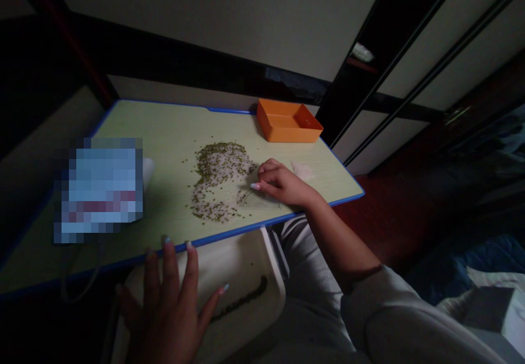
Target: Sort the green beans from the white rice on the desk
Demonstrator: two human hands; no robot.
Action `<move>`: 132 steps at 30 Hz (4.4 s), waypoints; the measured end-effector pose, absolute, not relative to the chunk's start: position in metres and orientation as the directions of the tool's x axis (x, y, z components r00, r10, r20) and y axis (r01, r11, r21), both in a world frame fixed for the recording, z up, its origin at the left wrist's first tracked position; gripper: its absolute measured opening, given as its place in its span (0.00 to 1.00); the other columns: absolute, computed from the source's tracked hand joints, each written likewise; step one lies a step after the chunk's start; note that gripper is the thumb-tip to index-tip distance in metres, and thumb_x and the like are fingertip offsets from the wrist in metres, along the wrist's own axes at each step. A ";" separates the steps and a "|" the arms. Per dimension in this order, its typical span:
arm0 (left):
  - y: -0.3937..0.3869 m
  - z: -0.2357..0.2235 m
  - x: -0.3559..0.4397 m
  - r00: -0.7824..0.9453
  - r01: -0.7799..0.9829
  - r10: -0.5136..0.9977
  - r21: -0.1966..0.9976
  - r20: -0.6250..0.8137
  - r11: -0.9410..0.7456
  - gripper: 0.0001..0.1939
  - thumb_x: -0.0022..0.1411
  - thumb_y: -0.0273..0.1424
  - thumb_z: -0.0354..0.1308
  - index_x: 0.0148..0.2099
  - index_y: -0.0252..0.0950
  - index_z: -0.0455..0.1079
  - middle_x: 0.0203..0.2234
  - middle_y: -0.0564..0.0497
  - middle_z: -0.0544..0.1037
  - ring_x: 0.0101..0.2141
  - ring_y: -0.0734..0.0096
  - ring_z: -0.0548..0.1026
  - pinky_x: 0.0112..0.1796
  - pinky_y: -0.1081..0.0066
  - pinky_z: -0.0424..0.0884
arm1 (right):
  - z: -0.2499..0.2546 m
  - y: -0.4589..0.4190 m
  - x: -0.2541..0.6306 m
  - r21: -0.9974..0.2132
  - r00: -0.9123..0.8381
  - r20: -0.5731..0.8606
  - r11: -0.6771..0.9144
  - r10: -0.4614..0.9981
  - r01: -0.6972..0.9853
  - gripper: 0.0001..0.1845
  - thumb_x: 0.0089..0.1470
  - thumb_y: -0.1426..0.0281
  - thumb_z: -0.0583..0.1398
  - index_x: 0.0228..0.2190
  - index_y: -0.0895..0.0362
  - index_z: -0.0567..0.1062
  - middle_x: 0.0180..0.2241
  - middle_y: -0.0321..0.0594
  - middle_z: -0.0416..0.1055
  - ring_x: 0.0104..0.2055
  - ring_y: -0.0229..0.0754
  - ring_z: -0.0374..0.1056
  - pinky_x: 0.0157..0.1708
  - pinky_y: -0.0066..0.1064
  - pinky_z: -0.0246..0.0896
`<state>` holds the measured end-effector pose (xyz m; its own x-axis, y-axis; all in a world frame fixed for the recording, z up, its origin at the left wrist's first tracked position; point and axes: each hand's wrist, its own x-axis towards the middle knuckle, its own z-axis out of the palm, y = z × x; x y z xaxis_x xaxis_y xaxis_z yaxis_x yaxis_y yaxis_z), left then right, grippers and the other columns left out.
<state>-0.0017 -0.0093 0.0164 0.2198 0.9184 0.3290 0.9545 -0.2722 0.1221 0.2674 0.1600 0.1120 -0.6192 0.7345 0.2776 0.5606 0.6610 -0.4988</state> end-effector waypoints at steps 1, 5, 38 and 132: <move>-0.009 0.016 -0.001 0.215 0.956 0.923 0.125 0.321 -0.266 0.49 0.67 0.40 0.52 0.73 0.41 0.19 0.74 0.24 0.38 0.73 0.29 0.35 0.61 0.17 0.46 | 0.112 0.160 0.267 -0.502 -0.625 0.285 0.669 0.727 0.549 0.21 0.67 0.62 0.59 0.22 0.55 0.68 0.31 0.39 0.68 0.41 0.43 0.62 0.50 0.39 0.56; -0.010 0.017 0.000 0.190 0.963 0.936 0.130 0.295 -0.236 0.49 0.67 0.40 0.52 0.73 0.42 0.18 0.74 0.25 0.39 0.73 0.30 0.38 0.62 0.18 0.45 | 0.112 0.160 0.265 -0.503 -0.644 0.299 0.690 0.704 0.520 0.23 0.68 0.60 0.58 0.22 0.55 0.67 0.31 0.39 0.67 0.40 0.43 0.62 0.50 0.39 0.57; -0.011 0.016 -0.001 0.166 0.960 0.941 0.171 0.294 -0.223 0.43 0.67 0.40 0.52 0.75 0.37 0.33 0.74 0.28 0.44 0.73 0.35 0.39 0.64 0.21 0.42 | 0.109 0.169 0.270 -0.494 -0.669 0.190 0.658 0.719 0.568 0.21 0.66 0.55 0.60 0.27 0.56 0.76 0.35 0.42 0.71 0.45 0.46 0.62 0.52 0.40 0.54; -0.010 0.019 0.001 0.173 0.958 0.928 0.163 0.329 -0.237 0.50 0.66 0.38 0.55 0.73 0.46 0.19 0.74 0.27 0.39 0.73 0.31 0.40 0.62 0.18 0.47 | 0.108 0.157 0.267 -0.532 -0.672 0.249 0.678 0.697 0.506 0.21 0.66 0.59 0.60 0.23 0.55 0.69 0.32 0.39 0.67 0.44 0.45 0.62 0.51 0.39 0.54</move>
<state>0.0005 -0.0098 0.0192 0.1733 0.9283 0.3291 0.9578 -0.2367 0.1632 0.2671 0.1574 0.1079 -0.6724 0.6971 0.2487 0.5065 0.6784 -0.5322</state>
